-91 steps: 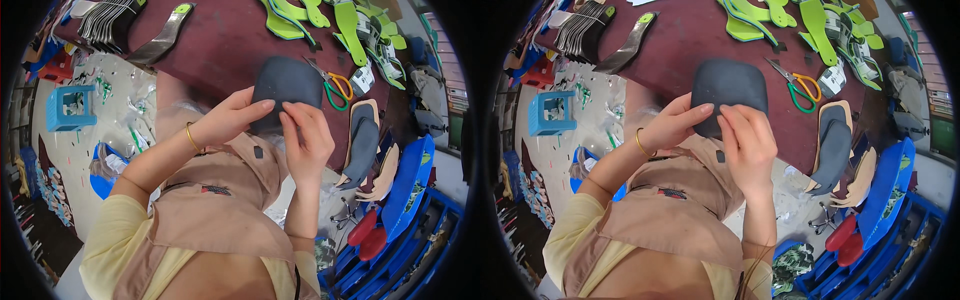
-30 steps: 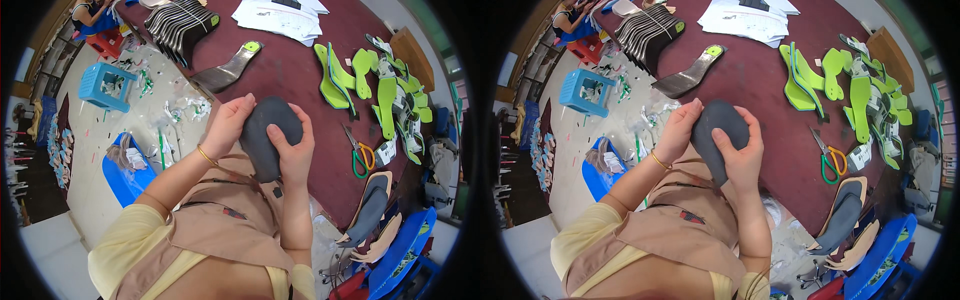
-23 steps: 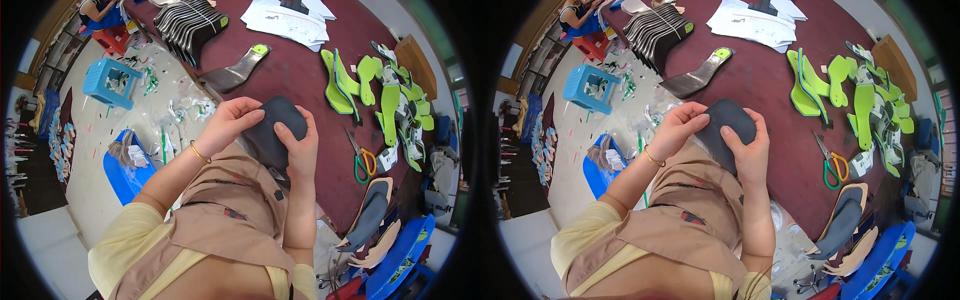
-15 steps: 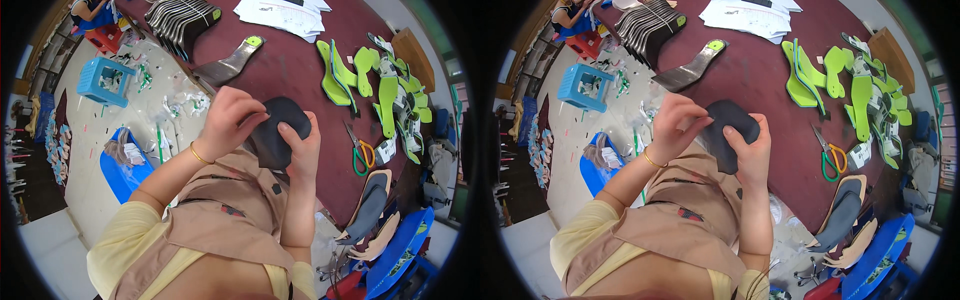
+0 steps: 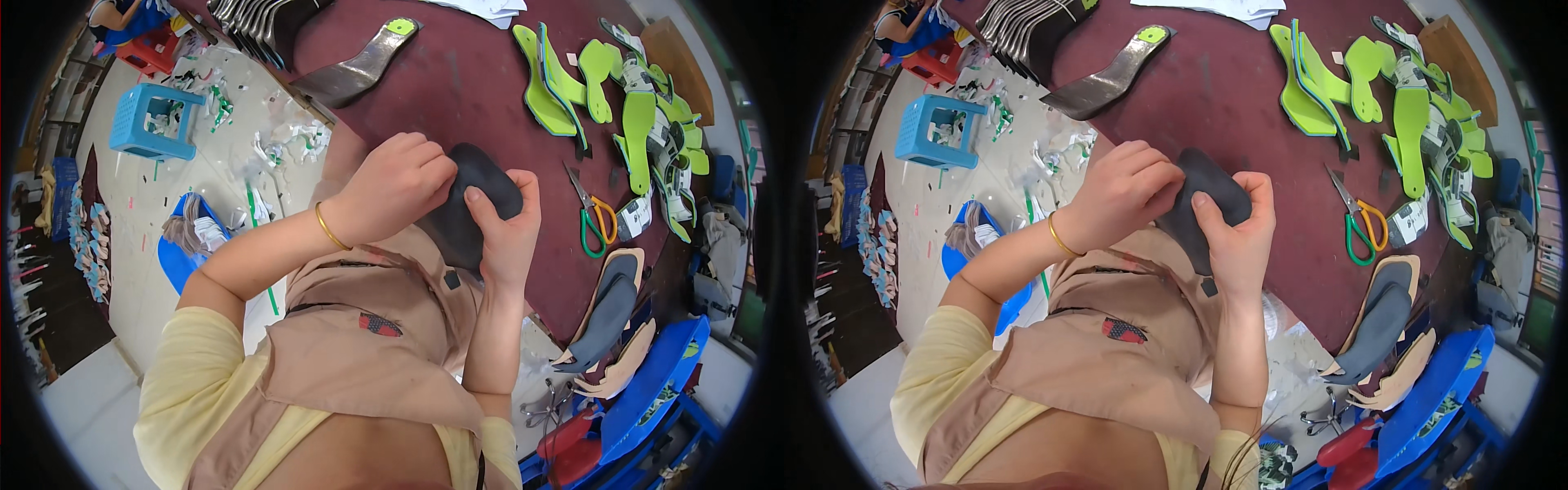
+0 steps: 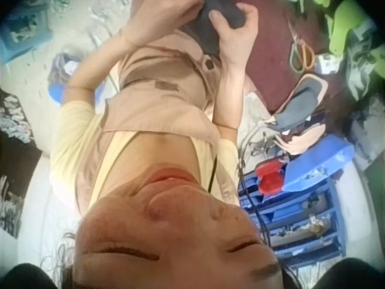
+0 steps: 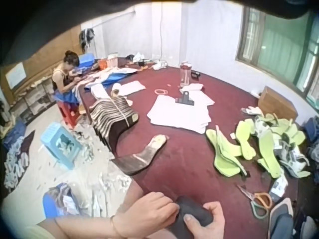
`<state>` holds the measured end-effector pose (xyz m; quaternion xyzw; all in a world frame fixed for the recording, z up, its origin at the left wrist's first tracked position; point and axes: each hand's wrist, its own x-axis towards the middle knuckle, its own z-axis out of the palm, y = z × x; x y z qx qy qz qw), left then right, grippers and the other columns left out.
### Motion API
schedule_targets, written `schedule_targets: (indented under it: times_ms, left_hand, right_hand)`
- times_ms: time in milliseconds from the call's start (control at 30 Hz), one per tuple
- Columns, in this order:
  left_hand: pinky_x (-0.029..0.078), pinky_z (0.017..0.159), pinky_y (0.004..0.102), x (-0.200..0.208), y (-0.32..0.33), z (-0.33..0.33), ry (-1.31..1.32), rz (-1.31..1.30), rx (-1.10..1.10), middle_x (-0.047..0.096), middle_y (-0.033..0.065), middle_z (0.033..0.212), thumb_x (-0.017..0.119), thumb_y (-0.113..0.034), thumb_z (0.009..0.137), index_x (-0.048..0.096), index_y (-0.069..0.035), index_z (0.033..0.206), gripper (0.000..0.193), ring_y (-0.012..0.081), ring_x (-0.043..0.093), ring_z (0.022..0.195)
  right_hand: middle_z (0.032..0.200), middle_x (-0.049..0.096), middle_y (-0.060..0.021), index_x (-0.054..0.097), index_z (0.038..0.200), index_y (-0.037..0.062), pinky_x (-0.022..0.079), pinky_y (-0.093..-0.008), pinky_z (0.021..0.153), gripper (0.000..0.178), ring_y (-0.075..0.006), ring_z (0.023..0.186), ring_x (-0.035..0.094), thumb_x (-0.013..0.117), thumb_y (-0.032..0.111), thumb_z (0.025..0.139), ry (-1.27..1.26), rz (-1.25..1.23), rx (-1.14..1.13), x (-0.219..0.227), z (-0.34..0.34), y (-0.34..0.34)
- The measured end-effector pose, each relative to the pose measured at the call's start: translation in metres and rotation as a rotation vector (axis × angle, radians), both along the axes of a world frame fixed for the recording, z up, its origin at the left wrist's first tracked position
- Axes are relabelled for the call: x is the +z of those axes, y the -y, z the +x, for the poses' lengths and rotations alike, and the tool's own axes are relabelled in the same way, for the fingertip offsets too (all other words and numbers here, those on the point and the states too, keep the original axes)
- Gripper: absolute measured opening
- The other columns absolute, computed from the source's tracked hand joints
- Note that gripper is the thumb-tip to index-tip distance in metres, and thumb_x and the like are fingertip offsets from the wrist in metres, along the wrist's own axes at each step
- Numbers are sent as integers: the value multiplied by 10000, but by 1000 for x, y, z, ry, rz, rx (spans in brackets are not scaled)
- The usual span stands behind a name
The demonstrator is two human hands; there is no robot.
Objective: The worker is assembling and trimming components of a shoe sole and upper.
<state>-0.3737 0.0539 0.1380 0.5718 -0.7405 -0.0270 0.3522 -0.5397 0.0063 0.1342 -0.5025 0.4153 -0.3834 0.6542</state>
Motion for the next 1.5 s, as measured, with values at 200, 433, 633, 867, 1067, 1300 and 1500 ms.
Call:
schedule_targets:
  times_ms: [200,433,633,867,1067,1300,1500]
  left_hand:
    - [474,656,345,-32,26,20,-129,-53,141,564,93,787,632,6,703,579,-19,841,149,270,575,736]
    - [466,685,227,-22,2,16,-1073,443,102,603,1,836,654,-87,844,597,-19,933,125,71,567,787]
    - [468,679,220,-8,2,4,-983,625,-113,638,-1,810,681,-103,835,625,0,994,198,61,577,747]
    - [510,711,256,-39,-2,33,-931,322,271,664,62,867,618,-52,860,644,7,1012,164,168,658,823]
    - [422,716,316,12,-1,3,-175,-136,36,639,-11,880,719,-114,739,670,-122,886,154,184,579,814]
    - [369,727,316,9,3,-9,-129,0,50,599,-35,796,719,-121,715,645,-128,810,120,158,534,791]
    - [378,732,324,7,5,-13,-66,-3,96,586,-19,773,705,-105,700,626,-113,787,118,171,538,796]
  right_hand:
    - [855,573,-32,451,964,68,499,-231,632,306,-78,732,567,679,-19,779,139,113,-77,16,-7,-6]
    - [888,603,-56,458,999,66,528,-256,677,338,-111,779,605,690,-30,772,235,218,-91,13,-23,1]
    - [890,604,-60,456,1000,66,529,-263,690,342,-121,778,608,690,-28,769,169,161,-88,13,-24,0]
    - [918,590,-54,456,1031,76,518,-261,702,382,-112,790,598,686,-52,754,160,135,-158,23,-34,10]
    - [920,574,-48,443,1046,77,502,-244,710,395,-97,809,578,685,-45,760,126,119,-141,20,-14,5]
    - [903,550,-26,443,1013,64,472,-215,687,343,-69,785,546,689,-1,783,18,-22,-127,16,-7,1]
    - [876,526,-14,449,989,60,446,-209,675,322,-61,769,514,693,19,784,-18,-55,-131,12,-2,0]
